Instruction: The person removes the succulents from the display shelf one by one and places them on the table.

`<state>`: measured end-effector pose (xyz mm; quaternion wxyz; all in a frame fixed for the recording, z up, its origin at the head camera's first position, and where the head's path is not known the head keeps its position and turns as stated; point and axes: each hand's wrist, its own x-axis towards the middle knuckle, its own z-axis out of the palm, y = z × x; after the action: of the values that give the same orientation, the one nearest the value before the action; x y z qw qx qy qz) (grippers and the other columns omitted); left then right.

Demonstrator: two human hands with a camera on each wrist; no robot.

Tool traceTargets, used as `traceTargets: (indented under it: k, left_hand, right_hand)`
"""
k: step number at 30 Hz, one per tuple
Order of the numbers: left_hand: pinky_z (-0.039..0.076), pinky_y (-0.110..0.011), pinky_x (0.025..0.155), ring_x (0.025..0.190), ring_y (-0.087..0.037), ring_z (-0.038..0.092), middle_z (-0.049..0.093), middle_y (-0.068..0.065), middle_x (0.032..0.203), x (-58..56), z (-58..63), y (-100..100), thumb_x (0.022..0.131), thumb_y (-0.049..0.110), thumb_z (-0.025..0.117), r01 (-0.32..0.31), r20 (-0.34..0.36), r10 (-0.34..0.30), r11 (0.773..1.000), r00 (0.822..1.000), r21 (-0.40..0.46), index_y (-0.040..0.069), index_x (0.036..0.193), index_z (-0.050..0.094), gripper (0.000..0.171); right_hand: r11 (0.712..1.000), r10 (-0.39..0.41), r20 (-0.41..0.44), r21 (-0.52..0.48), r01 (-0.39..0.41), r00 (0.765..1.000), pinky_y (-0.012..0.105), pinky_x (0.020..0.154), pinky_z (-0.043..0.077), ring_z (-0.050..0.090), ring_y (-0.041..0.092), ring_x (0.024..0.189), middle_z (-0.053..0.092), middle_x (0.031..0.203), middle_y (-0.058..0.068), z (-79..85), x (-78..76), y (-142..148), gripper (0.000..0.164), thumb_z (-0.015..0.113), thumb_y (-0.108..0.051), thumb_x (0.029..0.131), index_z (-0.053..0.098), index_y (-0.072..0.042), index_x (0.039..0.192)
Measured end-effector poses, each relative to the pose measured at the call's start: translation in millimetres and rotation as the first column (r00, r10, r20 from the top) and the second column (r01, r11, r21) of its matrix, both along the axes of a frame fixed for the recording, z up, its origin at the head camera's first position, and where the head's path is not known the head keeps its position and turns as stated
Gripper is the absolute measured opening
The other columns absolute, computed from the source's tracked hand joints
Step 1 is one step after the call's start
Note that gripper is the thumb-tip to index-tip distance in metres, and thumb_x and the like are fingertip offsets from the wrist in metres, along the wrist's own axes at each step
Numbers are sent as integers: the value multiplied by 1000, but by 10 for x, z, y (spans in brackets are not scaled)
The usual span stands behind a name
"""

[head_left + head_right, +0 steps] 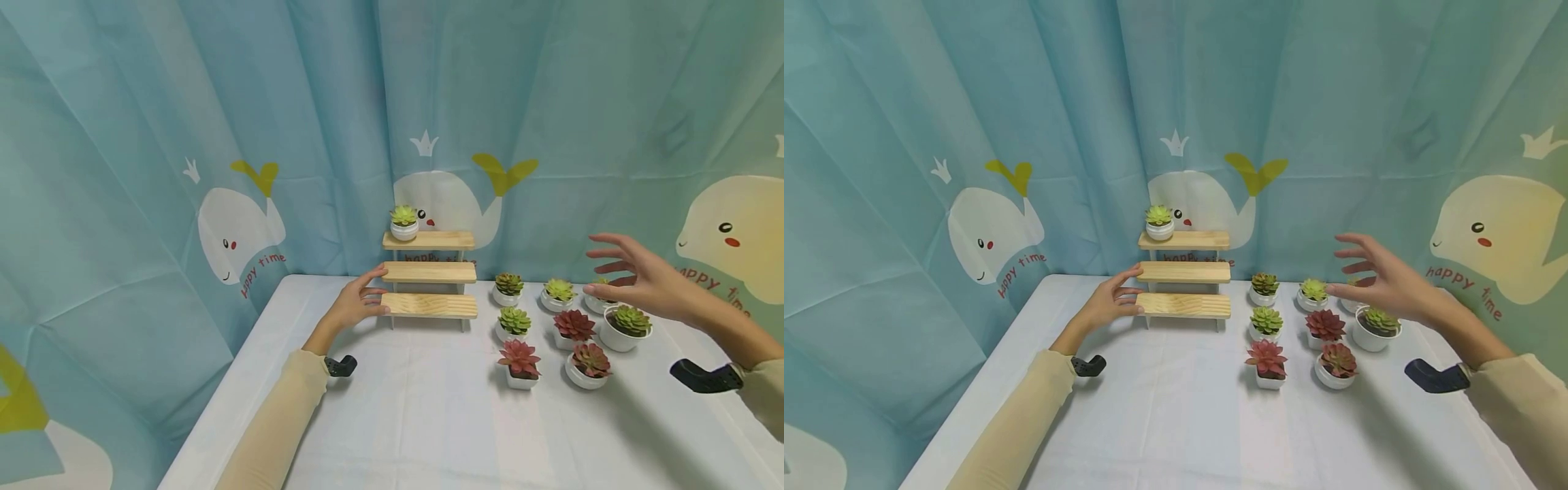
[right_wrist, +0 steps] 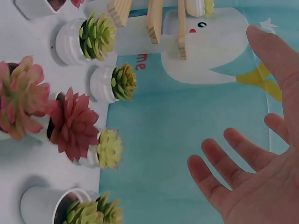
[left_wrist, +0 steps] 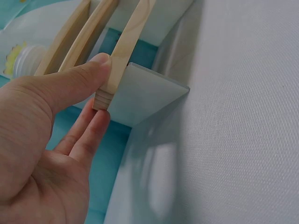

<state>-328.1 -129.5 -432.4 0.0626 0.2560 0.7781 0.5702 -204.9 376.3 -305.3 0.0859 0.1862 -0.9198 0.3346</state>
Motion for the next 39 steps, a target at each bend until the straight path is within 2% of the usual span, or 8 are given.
traceTargets:
  k: [4,7,11,13,15,23,33,39]
  left_hand:
    - [54,-41,106,134,-34,55,24,5,170,4,-2,1,85,-7,80,8,-3,-8,1000,1000,2,12,157,42,83]
    - [54,-40,106,134,-33,55,24,7,169,7,7,4,85,-6,80,3,0,-3,1000,1000,0,13,157,43,83]
    - [54,-40,106,134,-32,55,24,7,169,11,23,7,85,-6,80,-5,1,5,1000,1000,0,14,157,43,84]
    - [54,-39,106,133,-32,55,25,7,169,12,27,8,85,-6,81,-9,3,9,1000,1000,-1,14,157,43,83]
    - [54,-40,106,133,-32,55,24,7,169,11,29,8,85,-6,81,-7,1,7,1000,1000,-4,14,157,43,84]
    - [55,-40,105,133,-32,56,25,7,169,-7,17,8,85,-6,80,-10,-11,10,1000,1000,-6,14,156,44,82]
    - [55,-41,105,133,-32,56,25,7,169,1,0,3,84,-7,81,-10,-7,10,1000,1000,-12,13,156,44,83]
    - [54,-43,106,133,-33,56,25,6,169,1,0,9,84,-8,81,-12,-11,11,1000,1000,-14,13,156,44,84]
  right_hand:
    - [999,40,-4,2,-40,999,6,80,50,51,-13,108,47,147,30,16,-89,-79,83,77,-9,93,28,-7,160]
    - [1000,32,9,-1,-32,999,11,84,52,58,4,115,48,149,25,43,-156,-181,82,78,-12,93,30,-12,160]
    - [999,41,36,-19,-41,998,43,97,57,56,39,126,46,152,22,87,-259,-360,80,77,-15,94,31,-16,160]
    - [998,62,51,-32,-60,997,58,101,51,51,46,129,42,154,23,103,-320,-454,80,77,-16,95,31,-16,160]
    - [996,79,58,-44,-77,995,65,103,47,49,48,131,40,155,23,115,-378,-551,80,77,-18,95,31,-14,160]
    - [992,122,60,-41,-120,991,62,107,45,48,45,134,38,158,21,118,-635,-891,81,79,-23,94,32,-12,159]
    - [994,107,73,-18,-106,992,58,106,48,47,44,136,39,157,20,104,-963,-1306,84,79,-38,92,33,-17,160]
    - [994,110,79,-24,-109,991,60,106,46,46,43,136,40,156,22,106,-1143,-1542,84,78,-34,93,32,-14,160]
